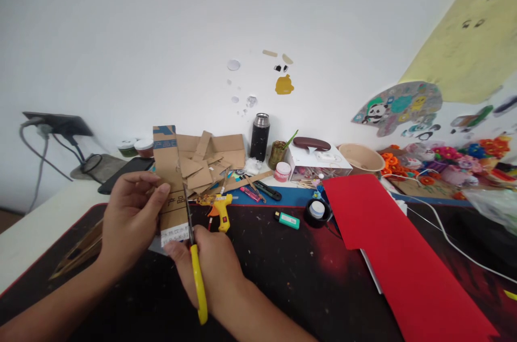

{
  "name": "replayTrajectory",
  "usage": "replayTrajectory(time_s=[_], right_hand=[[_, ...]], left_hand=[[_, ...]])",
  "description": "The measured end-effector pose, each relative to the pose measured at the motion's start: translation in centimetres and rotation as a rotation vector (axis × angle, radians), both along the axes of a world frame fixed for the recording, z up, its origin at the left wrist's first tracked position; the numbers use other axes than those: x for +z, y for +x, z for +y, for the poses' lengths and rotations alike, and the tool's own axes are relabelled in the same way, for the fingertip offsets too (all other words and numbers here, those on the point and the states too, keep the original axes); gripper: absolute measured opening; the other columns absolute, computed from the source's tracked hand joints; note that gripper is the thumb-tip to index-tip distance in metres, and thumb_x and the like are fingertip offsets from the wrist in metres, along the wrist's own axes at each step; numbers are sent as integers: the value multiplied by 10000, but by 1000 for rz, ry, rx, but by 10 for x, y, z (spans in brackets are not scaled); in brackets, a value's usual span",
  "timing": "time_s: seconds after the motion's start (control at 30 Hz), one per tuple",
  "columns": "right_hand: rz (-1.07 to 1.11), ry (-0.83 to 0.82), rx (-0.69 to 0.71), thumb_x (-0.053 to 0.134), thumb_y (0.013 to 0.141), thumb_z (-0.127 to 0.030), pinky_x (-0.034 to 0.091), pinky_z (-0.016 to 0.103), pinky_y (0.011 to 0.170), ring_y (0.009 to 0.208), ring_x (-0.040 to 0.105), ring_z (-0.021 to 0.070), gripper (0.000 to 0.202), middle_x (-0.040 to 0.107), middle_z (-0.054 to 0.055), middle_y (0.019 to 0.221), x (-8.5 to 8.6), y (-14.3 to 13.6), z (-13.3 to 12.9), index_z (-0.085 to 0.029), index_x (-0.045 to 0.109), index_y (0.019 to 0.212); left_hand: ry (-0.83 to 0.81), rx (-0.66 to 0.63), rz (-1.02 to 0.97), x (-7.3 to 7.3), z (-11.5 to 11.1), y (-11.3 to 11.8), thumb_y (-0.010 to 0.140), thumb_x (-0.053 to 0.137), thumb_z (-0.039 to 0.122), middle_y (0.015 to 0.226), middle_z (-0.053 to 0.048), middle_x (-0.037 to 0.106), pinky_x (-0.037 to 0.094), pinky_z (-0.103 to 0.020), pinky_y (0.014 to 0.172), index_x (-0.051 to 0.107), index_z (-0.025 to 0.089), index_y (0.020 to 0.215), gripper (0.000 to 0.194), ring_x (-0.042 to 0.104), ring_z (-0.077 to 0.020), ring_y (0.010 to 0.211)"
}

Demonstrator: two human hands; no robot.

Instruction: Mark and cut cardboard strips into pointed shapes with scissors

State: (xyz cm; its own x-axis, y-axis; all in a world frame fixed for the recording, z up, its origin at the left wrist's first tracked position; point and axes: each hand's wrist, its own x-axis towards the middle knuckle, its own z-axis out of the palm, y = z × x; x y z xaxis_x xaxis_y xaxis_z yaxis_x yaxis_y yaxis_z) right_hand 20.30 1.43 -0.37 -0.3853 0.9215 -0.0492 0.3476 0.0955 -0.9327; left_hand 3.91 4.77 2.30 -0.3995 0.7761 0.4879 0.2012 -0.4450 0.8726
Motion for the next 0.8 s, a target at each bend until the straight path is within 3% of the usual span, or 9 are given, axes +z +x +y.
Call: replayTrajectory(time_s=[0.8], right_hand=[[56, 16, -5, 691, 1021, -522, 467, 272, 655, 705, 674, 197, 360, 770, 53, 827, -3, 0, -1, -184, 755, 915]], left_hand=[[-12, -7, 0, -5, 1, -2, 909, 844, 404, 903, 16, 660, 557, -278, 684, 594, 266, 990, 297, 638, -172, 784]])
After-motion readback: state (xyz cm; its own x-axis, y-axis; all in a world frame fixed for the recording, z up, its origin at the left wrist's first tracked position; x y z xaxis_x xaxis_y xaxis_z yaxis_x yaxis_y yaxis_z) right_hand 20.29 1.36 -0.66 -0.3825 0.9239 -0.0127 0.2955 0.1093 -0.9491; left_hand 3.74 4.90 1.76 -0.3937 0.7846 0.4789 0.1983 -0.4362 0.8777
